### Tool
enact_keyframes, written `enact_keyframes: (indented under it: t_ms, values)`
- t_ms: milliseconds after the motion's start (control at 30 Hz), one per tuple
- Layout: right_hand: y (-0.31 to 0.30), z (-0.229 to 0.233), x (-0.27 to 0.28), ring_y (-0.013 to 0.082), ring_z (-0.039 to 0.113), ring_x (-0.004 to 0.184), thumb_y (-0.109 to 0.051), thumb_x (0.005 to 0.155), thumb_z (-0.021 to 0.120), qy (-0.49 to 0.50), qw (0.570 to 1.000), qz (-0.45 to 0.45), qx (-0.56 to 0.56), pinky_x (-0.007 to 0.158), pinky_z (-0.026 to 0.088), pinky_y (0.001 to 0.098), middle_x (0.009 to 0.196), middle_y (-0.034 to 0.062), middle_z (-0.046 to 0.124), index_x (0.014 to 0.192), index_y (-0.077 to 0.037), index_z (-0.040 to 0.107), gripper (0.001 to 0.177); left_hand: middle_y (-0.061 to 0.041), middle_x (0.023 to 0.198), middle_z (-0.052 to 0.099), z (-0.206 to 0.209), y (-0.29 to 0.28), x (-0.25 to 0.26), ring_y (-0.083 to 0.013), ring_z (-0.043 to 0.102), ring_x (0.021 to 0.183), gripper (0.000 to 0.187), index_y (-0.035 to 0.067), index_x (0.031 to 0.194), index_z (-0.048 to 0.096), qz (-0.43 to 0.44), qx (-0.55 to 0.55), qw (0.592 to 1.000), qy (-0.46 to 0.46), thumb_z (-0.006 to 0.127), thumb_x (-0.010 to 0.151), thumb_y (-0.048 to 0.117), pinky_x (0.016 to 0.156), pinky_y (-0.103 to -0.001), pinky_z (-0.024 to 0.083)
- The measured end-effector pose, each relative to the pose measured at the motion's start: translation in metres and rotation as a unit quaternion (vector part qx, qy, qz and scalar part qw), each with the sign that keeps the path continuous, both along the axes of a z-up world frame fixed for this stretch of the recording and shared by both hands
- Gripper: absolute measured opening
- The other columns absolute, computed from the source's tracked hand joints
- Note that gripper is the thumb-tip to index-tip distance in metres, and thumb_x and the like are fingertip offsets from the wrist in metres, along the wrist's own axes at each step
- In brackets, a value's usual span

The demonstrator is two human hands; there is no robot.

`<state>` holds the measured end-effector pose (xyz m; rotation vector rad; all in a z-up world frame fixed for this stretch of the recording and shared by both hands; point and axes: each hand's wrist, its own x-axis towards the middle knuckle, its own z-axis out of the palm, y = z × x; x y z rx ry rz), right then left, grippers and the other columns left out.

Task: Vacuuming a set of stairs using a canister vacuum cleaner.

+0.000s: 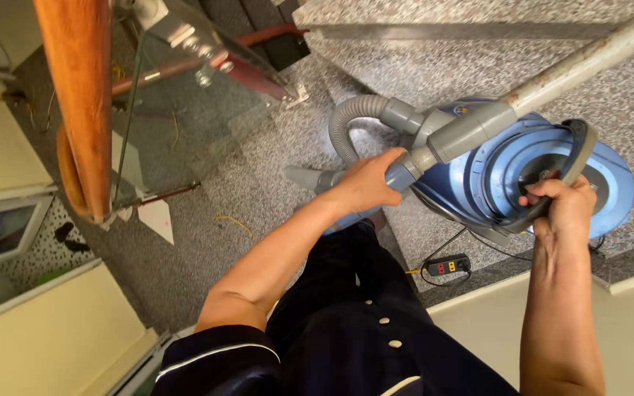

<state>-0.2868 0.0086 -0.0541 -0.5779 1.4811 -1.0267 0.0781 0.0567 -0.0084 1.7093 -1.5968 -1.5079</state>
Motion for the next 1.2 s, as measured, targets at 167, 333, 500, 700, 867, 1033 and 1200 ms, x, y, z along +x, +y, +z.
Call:
enact_keyframes:
  t_ms: [167, 333, 500, 700, 867, 1033, 1200]
  values:
    - [0.013, -0.012, 0.052, 0.0208, 0.059, 0.060, 0.015, 0.076, 0.065, -0.022, 0.999, 0.037, 0.011, 0.054, 0.055, 0.0340, 0.079, 0.0106, 0.059, 0.094, 0.000, 0.056, 0.025, -0.015, 0.113, 0.075, 0.021, 0.009, 0.036, -0.0364, 0.070, 0.107, 0.085, 0.019, 0.142, 0.051, 0.018, 0.017, 0.999, -0.036, 0.078, 0.062, 0.027, 0.092, -0.044, 0.053]
    - [0.029, -0.019, 0.091, 0.0205, 0.058, 0.058, 0.016, 0.074, 0.064, -0.047, 0.996, 0.068, 0.022, 0.051, 0.054, 0.0338, 0.077, 0.0103, 0.059, 0.093, 0.000, 0.056, 0.026, -0.017, 0.115, 0.073, 0.016, 0.027, 0.057, -0.0362, 0.069, 0.110, 0.090, 0.017, 0.147, 0.048, 0.051, 0.012, 0.998, -0.044, 0.077, 0.062, 0.025, 0.095, -0.043, 0.052]
    - [0.047, -0.023, 0.115, 0.0201, 0.056, 0.056, 0.016, 0.072, 0.064, -0.030, 0.993, 0.104, 0.036, 0.051, 0.052, 0.0335, 0.075, 0.0104, 0.058, 0.093, -0.001, 0.054, 0.028, -0.018, 0.115, 0.073, 0.010, 0.037, 0.065, -0.0356, 0.069, 0.111, 0.091, 0.015, 0.148, 0.047, 0.075, 0.016, 0.996, -0.044, 0.077, 0.062, 0.025, 0.096, -0.042, 0.052]
    - [0.064, -0.028, 0.132, 0.0194, 0.058, 0.057, 0.016, 0.071, 0.065, -0.008, 0.991, 0.126, 0.034, 0.052, 0.051, 0.0313, 0.075, 0.0101, 0.058, 0.095, 0.000, 0.055, 0.031, -0.018, 0.111, 0.075, -0.002, 0.043, 0.072, -0.0328, 0.072, 0.106, 0.091, 0.015, 0.148, 0.048, 0.086, 0.034, 0.995, -0.040, 0.075, 0.062, 0.025, 0.092, -0.039, 0.053]
    - [0.087, -0.035, 0.147, 0.0200, 0.061, 0.060, 0.014, 0.072, 0.065, 0.012, 0.993, 0.115, 0.022, 0.053, 0.052, 0.0307, 0.077, 0.0101, 0.060, 0.097, 0.000, 0.055, 0.031, -0.016, 0.109, 0.075, -0.026, 0.051, 0.085, -0.0295, 0.073, 0.103, 0.092, 0.013, 0.148, 0.047, 0.084, 0.017, 0.996, 0.011, 0.075, 0.062, 0.024, 0.089, -0.037, 0.054]
    - [0.120, -0.057, 0.168, 0.0199, 0.062, 0.063, 0.013, 0.074, 0.065, 0.055, 0.994, 0.096, -0.020, 0.056, 0.053, 0.0304, 0.080, 0.0099, 0.060, 0.099, 0.000, 0.057, 0.029, -0.015, 0.108, 0.076, -0.060, 0.065, 0.124, -0.0280, 0.074, 0.101, 0.091, 0.011, 0.148, 0.048, 0.073, -0.007, 0.994, 0.077, 0.074, 0.062, 0.024, 0.089, -0.036, 0.055]
    - [0.151, -0.062, 0.211, 0.0205, 0.064, 0.067, 0.011, 0.076, 0.065, 0.085, 0.993, 0.071, -0.041, 0.059, 0.053, 0.0308, 0.084, 0.0089, 0.061, 0.102, 0.001, 0.059, 0.029, -0.015, 0.108, 0.075, -0.074, 0.081, 0.180, -0.0291, 0.073, 0.100, 0.095, 0.012, 0.149, 0.045, 0.035, -0.002, 0.998, 0.053, 0.074, 0.059, 0.026, 0.087, -0.037, 0.055]
